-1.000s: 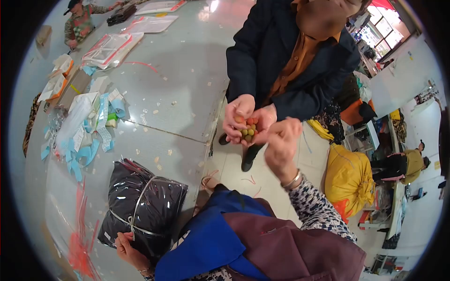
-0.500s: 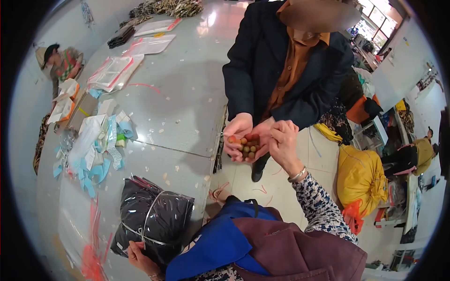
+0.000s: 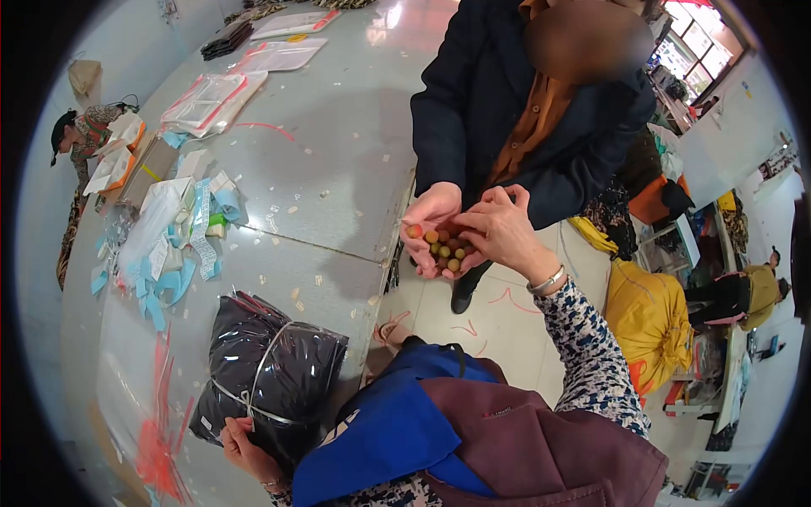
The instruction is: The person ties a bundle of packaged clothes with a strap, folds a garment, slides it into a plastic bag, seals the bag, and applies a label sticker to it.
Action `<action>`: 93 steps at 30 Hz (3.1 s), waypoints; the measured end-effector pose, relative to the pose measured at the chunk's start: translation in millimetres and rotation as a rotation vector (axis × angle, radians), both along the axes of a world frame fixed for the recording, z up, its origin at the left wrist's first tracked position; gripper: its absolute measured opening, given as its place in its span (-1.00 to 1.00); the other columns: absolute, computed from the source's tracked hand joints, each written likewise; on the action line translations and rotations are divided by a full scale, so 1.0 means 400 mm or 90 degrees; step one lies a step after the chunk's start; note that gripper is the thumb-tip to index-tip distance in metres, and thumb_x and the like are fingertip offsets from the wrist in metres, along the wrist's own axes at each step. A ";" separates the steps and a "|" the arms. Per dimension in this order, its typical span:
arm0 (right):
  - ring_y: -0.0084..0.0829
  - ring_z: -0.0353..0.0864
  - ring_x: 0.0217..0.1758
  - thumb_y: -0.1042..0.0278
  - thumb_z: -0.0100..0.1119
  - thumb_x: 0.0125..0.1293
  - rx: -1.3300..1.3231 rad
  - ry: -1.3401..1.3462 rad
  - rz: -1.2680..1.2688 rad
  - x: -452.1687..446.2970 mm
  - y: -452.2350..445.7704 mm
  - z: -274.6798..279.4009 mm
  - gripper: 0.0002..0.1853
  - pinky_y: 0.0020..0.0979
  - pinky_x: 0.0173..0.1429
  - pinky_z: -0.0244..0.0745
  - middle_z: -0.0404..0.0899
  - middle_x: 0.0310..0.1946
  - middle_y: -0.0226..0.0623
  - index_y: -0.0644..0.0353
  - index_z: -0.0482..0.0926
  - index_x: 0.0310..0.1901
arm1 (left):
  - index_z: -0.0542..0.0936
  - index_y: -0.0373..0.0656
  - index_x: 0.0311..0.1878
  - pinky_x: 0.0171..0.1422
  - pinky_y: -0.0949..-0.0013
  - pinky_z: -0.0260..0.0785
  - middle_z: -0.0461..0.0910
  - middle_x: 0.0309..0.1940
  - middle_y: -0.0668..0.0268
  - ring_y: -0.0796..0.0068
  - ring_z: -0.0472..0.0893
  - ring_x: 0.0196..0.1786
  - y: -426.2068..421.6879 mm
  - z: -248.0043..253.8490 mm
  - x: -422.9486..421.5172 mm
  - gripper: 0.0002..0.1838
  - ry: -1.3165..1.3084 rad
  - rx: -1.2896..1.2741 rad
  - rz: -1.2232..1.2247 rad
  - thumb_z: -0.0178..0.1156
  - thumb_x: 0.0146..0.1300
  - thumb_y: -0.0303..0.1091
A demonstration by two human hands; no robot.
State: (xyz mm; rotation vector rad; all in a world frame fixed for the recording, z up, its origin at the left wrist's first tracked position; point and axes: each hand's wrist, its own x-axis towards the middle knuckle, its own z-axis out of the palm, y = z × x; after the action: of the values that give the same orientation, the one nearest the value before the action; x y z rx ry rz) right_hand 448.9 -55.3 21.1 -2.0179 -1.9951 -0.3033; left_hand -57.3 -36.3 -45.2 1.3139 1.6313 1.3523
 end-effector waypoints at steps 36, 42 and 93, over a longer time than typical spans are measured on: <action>-0.62 0.56 -0.22 0.40 0.22 0.29 0.047 0.961 0.042 -0.060 0.001 0.087 -0.77 -0.59 -0.03 0.47 0.61 -0.19 -0.40 0.25 0.57 -0.05 | 0.39 -0.26 -0.52 -0.14 0.44 0.24 0.49 -0.51 0.30 0.57 0.38 -0.37 -0.001 -0.003 0.006 -0.62 0.030 0.021 -0.010 -0.04 0.48 -0.33; -0.53 0.60 -0.24 0.43 0.14 0.34 -0.028 1.263 0.127 -0.099 -0.016 0.087 -0.77 -0.51 -0.08 0.55 0.60 -0.23 -0.31 0.30 0.54 -0.01 | 0.39 -0.26 -0.53 -0.13 0.43 0.25 0.50 -0.51 0.29 0.56 0.39 -0.36 -0.002 -0.010 0.002 -0.62 0.016 0.034 -0.011 -0.04 0.47 -0.34; -0.50 0.37 -0.34 0.20 0.06 0.39 -0.514 1.702 0.103 -0.442 0.171 -0.025 -0.75 -0.50 -0.36 0.24 0.50 -0.32 -0.43 0.18 0.50 -0.05 | 0.47 -0.26 -0.53 -0.21 0.44 0.29 0.55 -0.53 0.32 0.51 0.46 -0.38 -0.002 -0.002 0.008 -0.73 0.045 0.073 0.032 0.07 0.36 -0.49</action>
State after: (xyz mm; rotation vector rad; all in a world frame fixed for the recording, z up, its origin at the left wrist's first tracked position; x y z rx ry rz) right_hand 272.1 12.9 11.1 -0.5371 -0.1303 2.0608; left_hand -54.1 -37.3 -45.8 1.4104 1.6651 1.4631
